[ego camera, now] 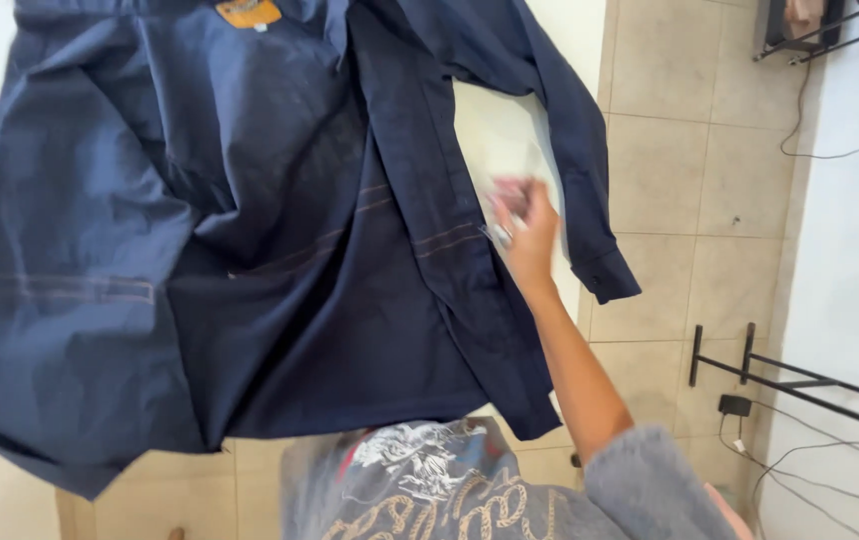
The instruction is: The person uses scissors to cut loose threads from a dark blue jacket laid on a white table. They trim threads along the seams, pockets, and collar, then fold the jacket and continue cutting threads on the sleeve.
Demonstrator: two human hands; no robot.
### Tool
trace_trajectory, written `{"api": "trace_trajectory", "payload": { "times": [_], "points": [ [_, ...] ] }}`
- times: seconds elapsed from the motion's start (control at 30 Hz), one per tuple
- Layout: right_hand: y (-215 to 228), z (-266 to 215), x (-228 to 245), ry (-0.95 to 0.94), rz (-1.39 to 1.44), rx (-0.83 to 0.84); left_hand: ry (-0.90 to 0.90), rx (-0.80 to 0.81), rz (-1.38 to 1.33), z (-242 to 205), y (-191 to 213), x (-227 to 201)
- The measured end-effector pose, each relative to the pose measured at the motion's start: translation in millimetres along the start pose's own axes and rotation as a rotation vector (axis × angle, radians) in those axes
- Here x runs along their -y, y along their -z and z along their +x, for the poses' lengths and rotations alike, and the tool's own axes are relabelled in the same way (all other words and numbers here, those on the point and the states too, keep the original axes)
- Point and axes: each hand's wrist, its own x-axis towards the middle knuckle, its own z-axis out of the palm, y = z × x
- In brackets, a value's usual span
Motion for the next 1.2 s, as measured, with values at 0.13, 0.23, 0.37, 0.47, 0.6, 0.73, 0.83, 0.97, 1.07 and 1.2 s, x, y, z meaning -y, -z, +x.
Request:
{"api": "trace_trajectory", "payload": {
  "times": [0.13, 0.23, 0.37, 0.47, 0.6, 0.73, 0.83, 0.97, 1.07, 1.2],
  "points": [
    [-85.9, 55.8, 10.2, 0.095, 0.113, 0.058, -0.524, -0.085, 0.148, 143.0, -15.1, -247.4],
    [-113.4, 47.4, 26.6, -0.118, 0.316, -0.061, -0.957, -0.425, 0.079, 244.3, -65.5, -373.0],
    [-115.0, 7.5, 20.4, -0.239, 0.400, -0.125, -1.097, -0.475, 0.385, 372.2, -151.4, -426.6],
    [-117.0, -12.7, 5.5, -0.298, 0.292, -0.029, -1.049, -0.398, 0.435, 434.8, -193.1, -409.9],
    [-115.0, -12.7, -1.3, -0.322, 0.369, 0.036, -0.919, -0.248, 0.048, 469.5, -202.0, -393.9],
    [-105.4, -14.1, 20.2, -0.331, 0.458, 0.089, -0.539, 0.064, -0.393, 435.1, -147.8, -420.2],
    [-104.6, -13.8, 13.6, -0.336, 0.523, 0.109, -0.597, 0.139, -0.379, 431.0, -130.8, -420.5],
    [-98.1, -9.1, 15.5, -0.336, 0.581, 0.145, -0.757, 0.076, -0.187, 416.0, -124.2, -415.2],
    [-83.5, -4.0, 13.3, -0.359, 0.641, 0.224, -0.737, -0.127, 0.312, 407.4, -122.1, -405.5],
    [-57.9, 17.1, 33.3, -0.361, 0.538, 0.757, -0.901, -0.146, 0.245, 412.9, -119.9, -398.3]
  ]
}}
